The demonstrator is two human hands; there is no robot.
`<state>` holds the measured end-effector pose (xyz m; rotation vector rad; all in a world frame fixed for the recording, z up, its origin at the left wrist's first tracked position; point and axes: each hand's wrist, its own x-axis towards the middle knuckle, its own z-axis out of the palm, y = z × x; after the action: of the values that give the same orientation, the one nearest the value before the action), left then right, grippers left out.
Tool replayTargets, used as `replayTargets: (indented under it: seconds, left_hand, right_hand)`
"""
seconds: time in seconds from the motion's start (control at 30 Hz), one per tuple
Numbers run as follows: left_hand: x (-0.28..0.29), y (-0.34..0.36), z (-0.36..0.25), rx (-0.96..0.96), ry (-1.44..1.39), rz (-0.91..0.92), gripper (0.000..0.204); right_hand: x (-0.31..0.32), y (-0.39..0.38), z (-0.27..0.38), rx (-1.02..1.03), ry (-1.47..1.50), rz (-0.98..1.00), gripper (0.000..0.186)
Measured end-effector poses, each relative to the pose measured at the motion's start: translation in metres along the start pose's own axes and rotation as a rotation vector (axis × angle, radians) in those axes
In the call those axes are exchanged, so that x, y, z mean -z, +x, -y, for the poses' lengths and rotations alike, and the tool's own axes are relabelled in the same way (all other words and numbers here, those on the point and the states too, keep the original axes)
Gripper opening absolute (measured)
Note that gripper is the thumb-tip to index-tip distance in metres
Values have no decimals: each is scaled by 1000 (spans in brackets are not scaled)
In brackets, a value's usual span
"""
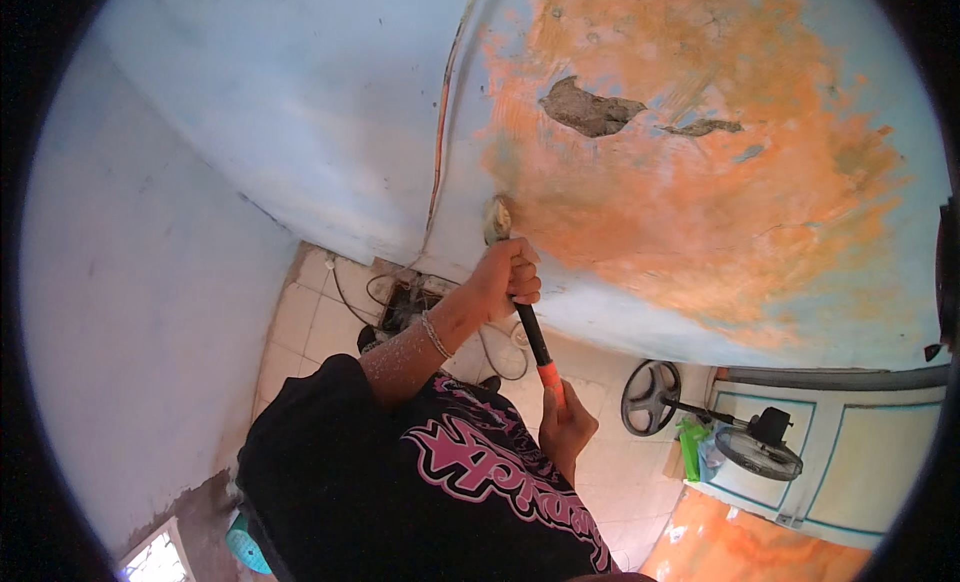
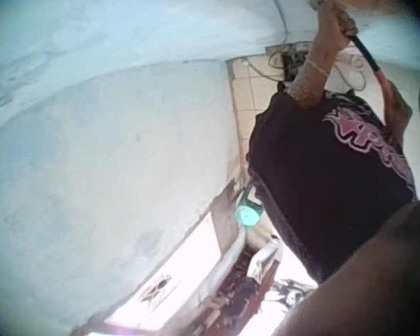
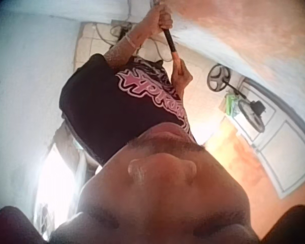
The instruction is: The person scrapes peeling paint and plaster from a ceiling using a scraper tool.
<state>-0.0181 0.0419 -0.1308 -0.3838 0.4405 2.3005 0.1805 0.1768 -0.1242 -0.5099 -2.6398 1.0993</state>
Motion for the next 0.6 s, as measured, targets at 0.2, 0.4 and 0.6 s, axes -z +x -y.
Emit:
replayTargets:
  seconds: [0.2,0.4,0.6]
  left_hand:
    - [-4,9,12,99,68,-27,44]
    - [-1,-6,-11,-17,28,28,41]
    - [-1,6,12,103,49,29,39]
  right_hand:
    - [-6,-13,-21,-64,8,-74,27]
    - [-4,3,11,-37,1,3,28]
    - [-8,-15,-10,-100,31,-32,20]
